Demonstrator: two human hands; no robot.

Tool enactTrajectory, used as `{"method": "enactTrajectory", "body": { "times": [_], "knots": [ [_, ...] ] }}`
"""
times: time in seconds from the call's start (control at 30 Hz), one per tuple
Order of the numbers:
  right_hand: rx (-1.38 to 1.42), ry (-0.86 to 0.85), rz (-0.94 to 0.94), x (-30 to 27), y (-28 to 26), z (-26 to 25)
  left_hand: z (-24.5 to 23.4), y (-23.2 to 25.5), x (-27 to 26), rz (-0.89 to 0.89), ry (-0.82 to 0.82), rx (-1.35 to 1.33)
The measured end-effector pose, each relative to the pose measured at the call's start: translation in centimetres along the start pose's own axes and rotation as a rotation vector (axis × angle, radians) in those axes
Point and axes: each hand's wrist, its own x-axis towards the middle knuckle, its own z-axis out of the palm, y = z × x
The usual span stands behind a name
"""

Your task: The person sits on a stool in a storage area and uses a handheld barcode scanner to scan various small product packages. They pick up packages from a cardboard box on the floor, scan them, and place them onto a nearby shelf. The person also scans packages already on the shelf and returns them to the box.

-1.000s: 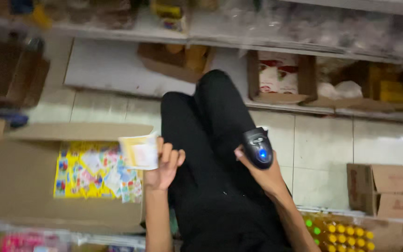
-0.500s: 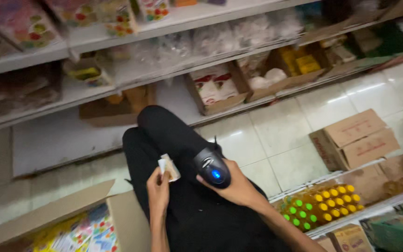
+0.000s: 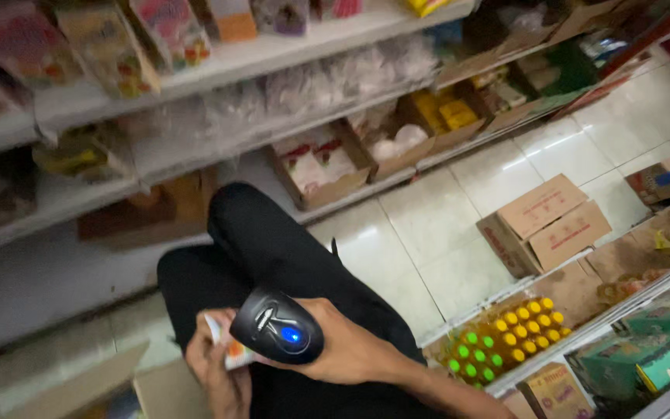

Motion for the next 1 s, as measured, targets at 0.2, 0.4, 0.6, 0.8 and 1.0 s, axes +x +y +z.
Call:
{"method": "enactTrajectory", "body": {
  "times": [0.2,0.4,0.6,0.8,1.0],
  "knots": [
    [-0.1,-0.065,0.554,-1.1,2.3,1.3,-0.7,-1.2,0.8,0.193,0.108,0.283],
    [-0.309,0.051,0.269,-1.8,4.7,1.6,1.7,1.9,0.5,0.275,0.15,0.679],
    [0.109,-0.041,0.711,-3.0,6.0,0.7,1.1,1.2,-0.6,0.283,0.149,0.748],
    [0.106,-0.065,0.687,-3.0,5.9,1.2,1.2,0.2,-0.9,0.29,0.135,0.698],
    [-0.05,0.107,0.683,-0.1,3.7,1.5,2.9,1.8,0.8,0.292,0.084,0.615]
  ]
}}
